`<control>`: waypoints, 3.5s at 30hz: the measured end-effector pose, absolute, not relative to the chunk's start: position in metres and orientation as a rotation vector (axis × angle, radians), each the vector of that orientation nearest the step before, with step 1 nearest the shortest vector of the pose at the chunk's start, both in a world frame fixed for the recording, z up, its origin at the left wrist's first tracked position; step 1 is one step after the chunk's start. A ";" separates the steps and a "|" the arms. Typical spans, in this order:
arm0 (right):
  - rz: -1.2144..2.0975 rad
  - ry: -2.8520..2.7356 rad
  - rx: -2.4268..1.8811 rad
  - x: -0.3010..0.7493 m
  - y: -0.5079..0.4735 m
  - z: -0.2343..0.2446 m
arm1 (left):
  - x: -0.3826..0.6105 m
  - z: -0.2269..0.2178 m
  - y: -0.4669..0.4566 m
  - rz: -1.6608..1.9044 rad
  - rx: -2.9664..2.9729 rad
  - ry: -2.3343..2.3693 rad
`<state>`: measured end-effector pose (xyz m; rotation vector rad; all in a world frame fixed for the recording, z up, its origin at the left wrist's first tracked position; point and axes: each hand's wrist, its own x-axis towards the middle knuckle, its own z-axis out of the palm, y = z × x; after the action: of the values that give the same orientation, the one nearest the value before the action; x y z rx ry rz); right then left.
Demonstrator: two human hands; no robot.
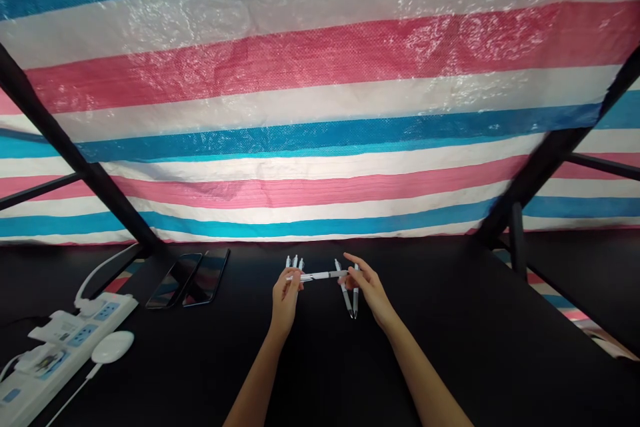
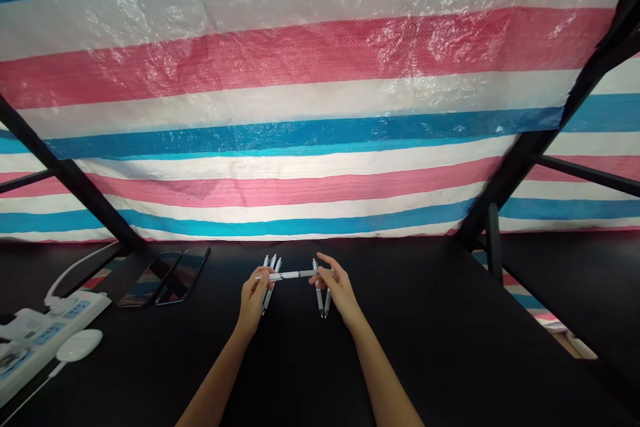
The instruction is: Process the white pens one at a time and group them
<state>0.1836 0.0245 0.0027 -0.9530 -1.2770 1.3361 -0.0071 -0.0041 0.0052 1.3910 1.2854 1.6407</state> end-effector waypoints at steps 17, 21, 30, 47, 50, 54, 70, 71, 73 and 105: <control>1.413 -1.439 -0.896 0.184 0.020 0.004 | -0.008 0.004 -0.003 1.628 1.375 1.236; 1.418 -1.459 -0.980 0.181 0.023 -0.001 | -0.008 0.003 -0.004 1.627 1.387 1.230; 1.421 -1.552 -0.913 0.183 0.021 0.002 | -0.014 -0.004 0.000 1.635 1.358 1.270; 1.325 -1.720 -0.985 0.179 0.018 0.003 | -0.009 0.002 -0.005 1.589 1.505 1.316; 1.341 -1.671 -0.991 0.179 0.019 0.002 | -0.009 0.003 -0.005 1.597 1.473 1.328; 1.269 -1.616 -0.995 0.180 0.021 0.000 | -0.009 0.003 -0.004 1.578 1.448 1.314; 1.179 -1.529 -1.032 0.184 0.026 -0.001 | -0.008 -0.003 -0.004 1.483 1.499 1.399; 1.178 -1.531 -1.027 0.184 0.026 -0.002 | -0.008 -0.002 -0.004 1.485 1.511 1.408; 1.182 -1.531 -1.020 0.184 0.026 -0.003 | -0.008 0.001 -0.004 1.505 1.519 1.416; 1.085 -1.158 -1.083 0.191 0.029 0.003 | -0.018 -0.002 0.001 1.651 1.143 1.462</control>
<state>0.1907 0.0291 0.0025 -1.0830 -1.1579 1.0854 -0.0176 0.0011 -0.0018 1.1429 1.4616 1.6514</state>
